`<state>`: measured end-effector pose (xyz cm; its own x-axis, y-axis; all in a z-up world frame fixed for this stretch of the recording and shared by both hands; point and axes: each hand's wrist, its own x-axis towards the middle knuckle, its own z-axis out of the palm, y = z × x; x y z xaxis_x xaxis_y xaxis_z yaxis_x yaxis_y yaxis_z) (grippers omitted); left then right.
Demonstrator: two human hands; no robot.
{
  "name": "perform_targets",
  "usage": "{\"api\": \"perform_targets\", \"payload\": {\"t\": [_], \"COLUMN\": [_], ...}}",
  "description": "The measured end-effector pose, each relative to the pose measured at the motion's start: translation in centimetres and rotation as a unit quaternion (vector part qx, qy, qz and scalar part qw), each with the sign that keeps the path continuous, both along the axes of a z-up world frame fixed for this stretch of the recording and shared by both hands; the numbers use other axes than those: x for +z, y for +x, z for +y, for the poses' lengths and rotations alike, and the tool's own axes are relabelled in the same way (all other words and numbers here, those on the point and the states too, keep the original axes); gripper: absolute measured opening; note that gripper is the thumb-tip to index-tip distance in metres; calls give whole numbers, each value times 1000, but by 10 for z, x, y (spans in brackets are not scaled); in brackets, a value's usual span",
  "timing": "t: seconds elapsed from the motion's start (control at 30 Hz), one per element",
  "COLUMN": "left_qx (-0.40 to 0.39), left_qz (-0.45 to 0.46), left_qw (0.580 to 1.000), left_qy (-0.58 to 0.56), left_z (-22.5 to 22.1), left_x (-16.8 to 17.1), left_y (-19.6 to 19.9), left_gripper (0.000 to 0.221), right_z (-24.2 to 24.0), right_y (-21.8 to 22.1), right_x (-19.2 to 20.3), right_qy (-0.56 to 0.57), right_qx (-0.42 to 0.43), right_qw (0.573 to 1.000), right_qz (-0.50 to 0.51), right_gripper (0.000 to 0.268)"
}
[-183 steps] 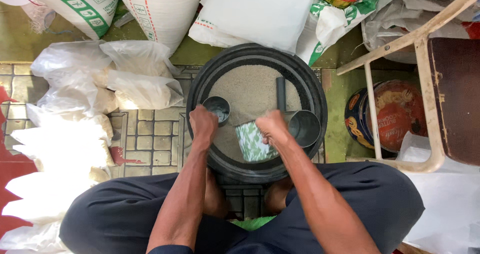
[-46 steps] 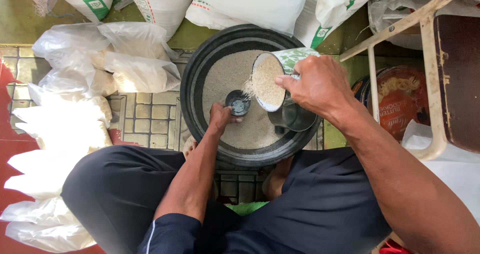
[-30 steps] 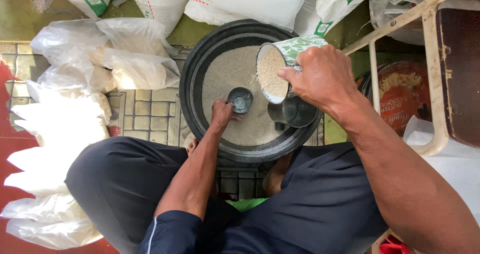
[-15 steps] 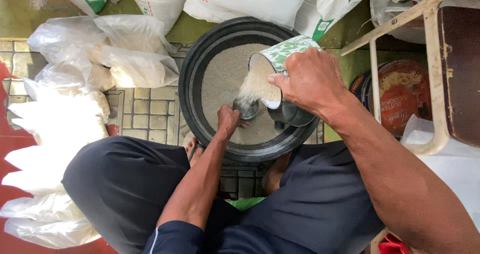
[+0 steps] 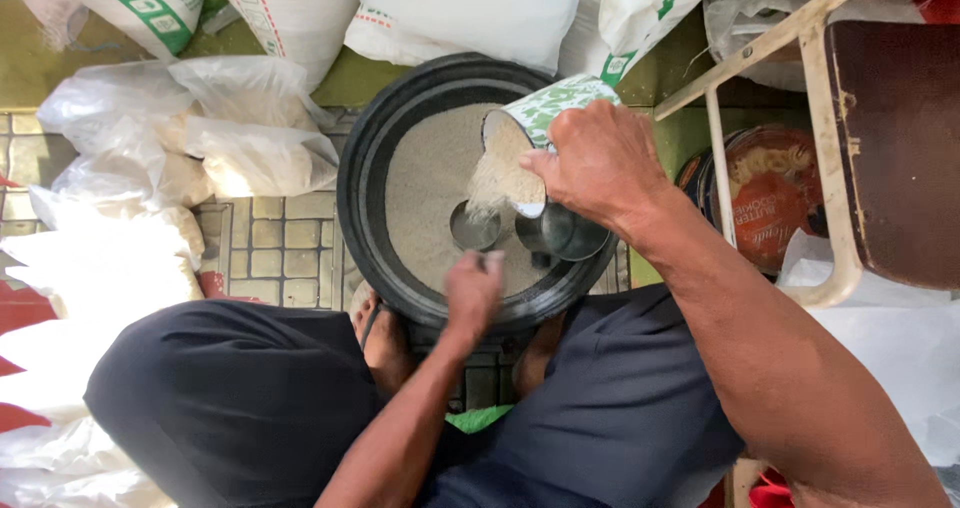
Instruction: The person measures grain from a large bucket into several smaller cups and containers by hand and using a scoop.
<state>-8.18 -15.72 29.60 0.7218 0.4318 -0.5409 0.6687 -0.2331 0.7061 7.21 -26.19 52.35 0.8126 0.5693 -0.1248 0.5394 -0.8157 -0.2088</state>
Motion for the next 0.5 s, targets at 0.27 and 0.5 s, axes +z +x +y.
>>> {"api": "perform_targets", "payload": {"t": [0.27,0.5], "left_qx": [-83,-252], "left_qz": [7,-244], "left_qw": [996,914], "left_qy": [-25,205], "left_z": [-54,-64], "left_x": [-6,-141], "left_y": [43,33], "left_gripper": [107,30], "right_z": [3,5], "right_y": [0,13], "right_x": [-10,-14], "right_qy": [-40,-34], "right_qx": [-4,9], "right_qw": [999,999], "right_qz": [-22,-31], "right_gripper": [50,53]}}
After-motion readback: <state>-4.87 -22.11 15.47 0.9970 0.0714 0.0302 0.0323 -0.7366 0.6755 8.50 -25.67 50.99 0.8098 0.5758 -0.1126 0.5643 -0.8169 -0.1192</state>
